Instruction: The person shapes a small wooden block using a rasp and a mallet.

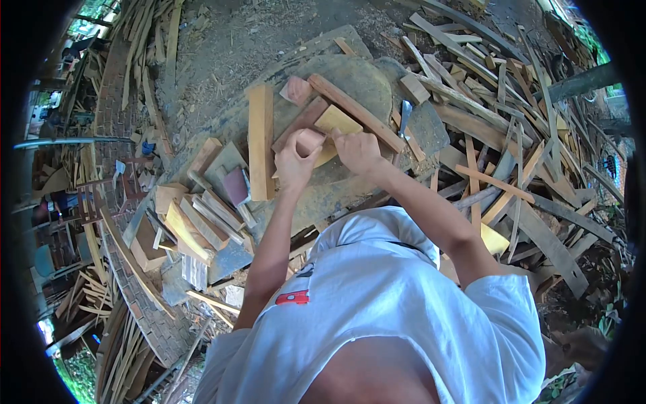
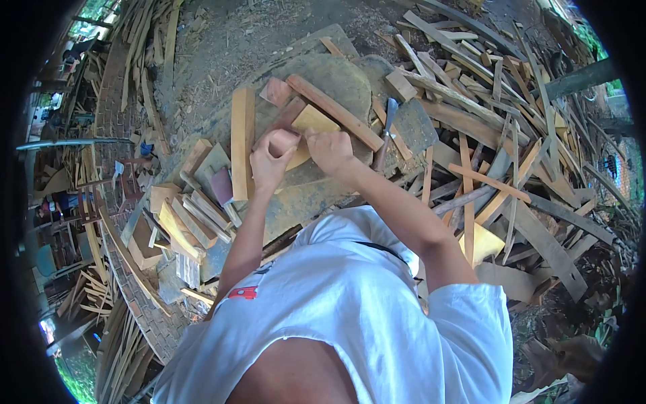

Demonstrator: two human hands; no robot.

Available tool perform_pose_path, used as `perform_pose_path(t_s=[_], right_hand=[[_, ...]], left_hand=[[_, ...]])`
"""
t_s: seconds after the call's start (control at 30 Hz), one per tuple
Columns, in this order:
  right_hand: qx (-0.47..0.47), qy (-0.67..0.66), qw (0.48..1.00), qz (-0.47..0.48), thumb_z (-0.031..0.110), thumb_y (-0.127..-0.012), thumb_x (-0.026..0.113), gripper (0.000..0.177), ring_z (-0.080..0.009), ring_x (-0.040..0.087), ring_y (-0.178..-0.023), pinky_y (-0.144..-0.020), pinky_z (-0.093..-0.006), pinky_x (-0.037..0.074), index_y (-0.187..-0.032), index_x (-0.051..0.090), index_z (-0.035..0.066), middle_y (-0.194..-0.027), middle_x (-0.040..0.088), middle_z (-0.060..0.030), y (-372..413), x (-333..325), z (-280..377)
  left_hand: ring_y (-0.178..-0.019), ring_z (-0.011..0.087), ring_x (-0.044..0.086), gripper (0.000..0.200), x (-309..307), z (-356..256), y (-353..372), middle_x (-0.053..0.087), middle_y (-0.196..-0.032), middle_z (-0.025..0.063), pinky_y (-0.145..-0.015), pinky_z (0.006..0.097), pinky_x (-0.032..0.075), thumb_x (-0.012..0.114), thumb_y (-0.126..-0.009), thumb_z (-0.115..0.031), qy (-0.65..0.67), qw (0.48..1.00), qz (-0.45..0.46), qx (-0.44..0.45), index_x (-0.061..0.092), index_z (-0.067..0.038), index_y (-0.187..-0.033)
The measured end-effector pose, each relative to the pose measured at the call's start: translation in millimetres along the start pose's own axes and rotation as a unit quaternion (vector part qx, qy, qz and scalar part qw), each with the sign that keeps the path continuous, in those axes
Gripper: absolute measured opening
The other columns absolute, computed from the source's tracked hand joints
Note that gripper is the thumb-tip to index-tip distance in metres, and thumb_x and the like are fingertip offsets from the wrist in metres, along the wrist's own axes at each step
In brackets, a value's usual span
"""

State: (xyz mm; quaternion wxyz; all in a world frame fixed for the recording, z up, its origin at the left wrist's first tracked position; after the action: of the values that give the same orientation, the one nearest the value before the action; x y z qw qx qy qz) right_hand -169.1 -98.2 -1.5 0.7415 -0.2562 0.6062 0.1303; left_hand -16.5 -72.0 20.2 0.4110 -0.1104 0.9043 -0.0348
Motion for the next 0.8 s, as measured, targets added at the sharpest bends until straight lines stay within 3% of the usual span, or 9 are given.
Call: perform_pose_path(t_s=[0.17, 0.37, 0.47, 0.53, 0.6, 0.67, 0.73, 0.77, 0.8], right_hand=[[0.000, -0.038, 0.995, 0.097, 0.014, -0.086, 0.047, 0.013, -0.0233, 0.067, -0.059, -0.049, -0.0359, 0.051, -0.094, 0.055, 0.008, -0.068, 0.067, -0.0083, 21, -43, 9], [0.008, -0.025, 0.993, 0.118, 0.016, -0.086, 0.048, 0.015, -0.0246, 0.068, -0.065, -0.053, -0.0365, 0.053, -0.097, 0.055, 0.008, -0.072, 0.068, -0.0083, -12, -20, 17], [0.047, -0.006, 0.987, 0.154, 0.015, -0.087, 0.047, 0.016, -0.0236, 0.069, -0.072, -0.058, -0.0363, 0.054, -0.098, 0.055, 0.008, -0.074, 0.068, -0.0101, -14, 4, -6], [0.055, -0.027, 0.982, 0.180, 0.015, -0.087, 0.047, 0.019, -0.0270, 0.069, -0.074, -0.061, -0.0396, 0.054, -0.101, 0.055, 0.006, -0.076, 0.068, -0.0127, -14, -1, -23], [0.049, -0.130, 0.987, 0.086, 0.016, -0.087, 0.047, 0.020, -0.0312, 0.067, -0.072, -0.061, -0.0429, 0.053, -0.102, 0.056, 0.006, -0.077, 0.067, -0.0136, -2, -21, -24], [0.053, -0.190, 0.977, 0.084, 0.018, -0.090, 0.047, 0.018, -0.0328, 0.066, -0.072, -0.063, -0.0451, 0.050, -0.100, 0.057, 0.006, -0.075, 0.065, -0.0172, -5, -52, -19], [0.100, -0.429, 0.894, 0.084, 0.020, -0.092, 0.048, 0.018, -0.0302, 0.065, -0.073, -0.064, -0.0436, 0.047, -0.096, 0.056, 0.005, -0.074, 0.062, -0.0213, -5, -72, -14], [0.070, -0.511, 0.856, 0.041, 0.026, -0.094, 0.049, 0.025, -0.0234, 0.062, -0.070, -0.063, -0.0389, 0.044, -0.099, 0.057, 0.003, -0.074, 0.062, -0.0151, -7, -76, -9], [0.066, -0.512, 0.855, 0.043, 0.026, -0.094, 0.049, 0.025, -0.0234, 0.062, -0.070, -0.063, -0.0389, 0.044, -0.099, 0.057, 0.003, -0.074, 0.062, -0.0151, -6, -82, -4]], left_hand=[[-0.098, 0.0309, 0.063, 0.052, 4, 10, 4, 0.065, -0.105, 0.0170, -0.087, 0.0372, 0.049, 0.080, -0.064, -0.022, -0.005, 0.999, 0.008, -0.052, 0.061, -0.003, -0.108], [-0.092, 0.0338, 0.064, 0.054, 5, 10, -1, 0.065, -0.098, 0.0208, -0.082, 0.0389, 0.051, 0.080, -0.063, -0.025, -0.013, 0.999, -0.032, -0.012, 0.061, -0.006, -0.110], [-0.093, 0.0283, 0.065, 0.052, 1, 12, -1, 0.066, -0.101, 0.0166, -0.084, 0.0361, 0.051, 0.080, -0.065, -0.020, 0.012, 1.000, 0.023, 0.003, 0.060, -0.004, -0.110], [-0.095, 0.0207, 0.063, 0.052, 0, 19, 7, 0.064, -0.104, 0.0095, -0.086, 0.0323, 0.050, 0.079, -0.068, -0.011, 0.367, 0.909, 0.127, -0.149, 0.056, -0.002, -0.113], [-0.101, 0.0169, 0.058, 0.053, -19, 2, 17, 0.059, -0.111, 0.0064, -0.088, 0.0309, 0.048, 0.077, -0.070, -0.004, 0.412, 0.879, 0.145, -0.193, 0.053, 0.001, -0.117], [-0.104, 0.0162, 0.057, 0.056, -33, -16, 19, 0.057, -0.114, 0.0073, -0.089, 0.0308, 0.048, 0.077, -0.069, -0.003, 0.572, 0.789, 0.151, -0.167, 0.052, 0.000, -0.119], [-0.105, 0.0162, 0.056, 0.057, -47, -31, 21, 0.056, -0.115, 0.0075, -0.089, 0.0309, 0.048, 0.078, -0.069, -0.002, 0.575, 0.789, 0.152, -0.153, 0.052, -0.001, -0.120], [-0.107, 0.0161, 0.055, 0.059, -54, -39, 21, 0.055, -0.117, 0.0076, -0.090, 0.0311, 0.047, 0.078, -0.068, -0.002, 0.579, 0.787, 0.164, -0.138, 0.051, -0.002, -0.120], [-0.107, 0.0161, 0.055, 0.059, -60, -44, 21, 0.055, -0.117, 0.0076, -0.090, 0.0311, 0.047, 0.078, -0.068, -0.002, 0.579, 0.788, 0.160, -0.139, 0.051, -0.002, -0.120]])
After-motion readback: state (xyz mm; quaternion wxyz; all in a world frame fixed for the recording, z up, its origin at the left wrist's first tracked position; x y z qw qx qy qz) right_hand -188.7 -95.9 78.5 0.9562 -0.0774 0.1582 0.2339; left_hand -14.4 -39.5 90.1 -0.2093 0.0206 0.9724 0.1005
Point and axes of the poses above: each hand's wrist, its own y-axis away from the middle knuckle, its own x-axis out of the palm, z = x × y, the point moved 4 cm from there along -y, towards the middle knuckle
